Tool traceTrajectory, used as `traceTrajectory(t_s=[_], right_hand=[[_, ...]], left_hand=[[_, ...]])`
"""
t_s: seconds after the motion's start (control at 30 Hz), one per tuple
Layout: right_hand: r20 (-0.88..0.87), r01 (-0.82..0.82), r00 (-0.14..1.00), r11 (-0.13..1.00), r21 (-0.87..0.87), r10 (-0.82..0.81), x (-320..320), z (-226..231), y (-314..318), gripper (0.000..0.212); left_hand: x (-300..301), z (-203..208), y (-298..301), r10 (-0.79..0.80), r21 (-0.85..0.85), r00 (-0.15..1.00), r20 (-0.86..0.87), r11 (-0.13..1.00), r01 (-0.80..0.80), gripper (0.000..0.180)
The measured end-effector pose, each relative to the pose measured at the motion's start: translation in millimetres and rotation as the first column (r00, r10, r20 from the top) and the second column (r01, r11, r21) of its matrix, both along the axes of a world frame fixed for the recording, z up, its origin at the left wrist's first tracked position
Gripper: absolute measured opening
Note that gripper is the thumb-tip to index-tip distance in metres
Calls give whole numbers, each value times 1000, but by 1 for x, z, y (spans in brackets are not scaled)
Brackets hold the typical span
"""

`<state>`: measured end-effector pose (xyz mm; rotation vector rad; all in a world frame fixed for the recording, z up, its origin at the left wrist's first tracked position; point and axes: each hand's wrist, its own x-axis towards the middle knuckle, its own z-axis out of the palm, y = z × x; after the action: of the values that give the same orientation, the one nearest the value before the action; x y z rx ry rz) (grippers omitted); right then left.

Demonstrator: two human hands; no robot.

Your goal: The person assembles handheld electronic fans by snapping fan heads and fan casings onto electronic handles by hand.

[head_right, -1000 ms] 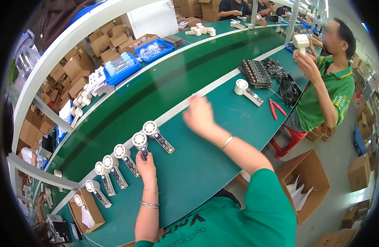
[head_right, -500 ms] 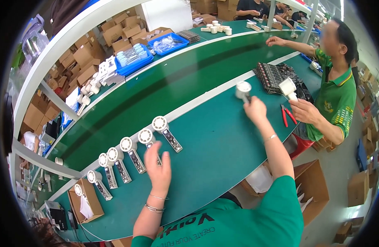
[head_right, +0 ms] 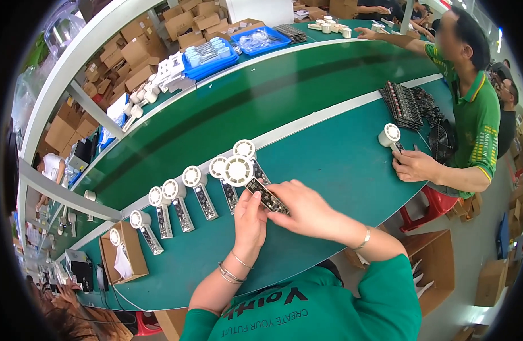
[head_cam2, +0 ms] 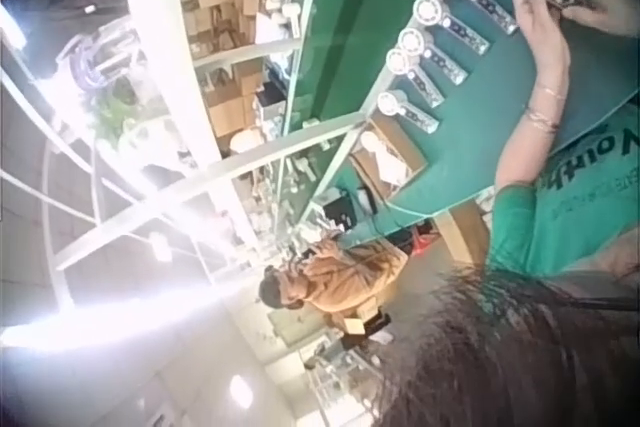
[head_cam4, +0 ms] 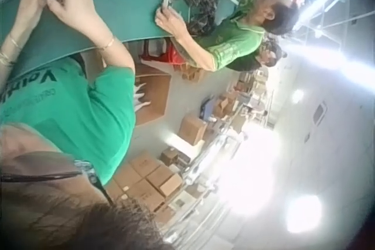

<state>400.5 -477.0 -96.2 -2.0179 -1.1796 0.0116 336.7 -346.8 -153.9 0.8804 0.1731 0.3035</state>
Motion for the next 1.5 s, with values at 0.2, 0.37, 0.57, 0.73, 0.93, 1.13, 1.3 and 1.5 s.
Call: traceTrajectory(t_s=[0.2,0.37,0.57,0.73,0.93,1.13,1.3,1.5], right_hand=[[426,652,675,757,37,-603,97,13,-100,38],[584,817,569,318,-481,-578,156,-3,-203,51],[329,533,714,175,-828,-617,188,-4,-214,45],[102,588,701,491,-643,-706,187,-47,-213,41],[-343,555,721,798,-235,-603,147,-65,-141,39],[-775,293,614,955,47,-150,68,-38,-37,39],[-843,129,532,975,179,84,30,-36,11,34],[-821,67,525,951,303,225,-15,-41,51,40]], left_hand=[[-11,13,16,21,-29,992,-128,999,-25,29],[-7,12,17,-14,56,995,-100,998,19,26],[5,8,15,-6,27,991,-130,1000,10,24],[8,-1,16,-11,41,991,-135,999,17,24],[8,0,21,-85,54,989,-117,994,92,26],[-18,2,38,-88,2,990,-107,996,88,29],[-49,-3,56,20,66,993,-116,998,-12,39],[-75,-6,67,136,57,985,-109,990,-130,40]])
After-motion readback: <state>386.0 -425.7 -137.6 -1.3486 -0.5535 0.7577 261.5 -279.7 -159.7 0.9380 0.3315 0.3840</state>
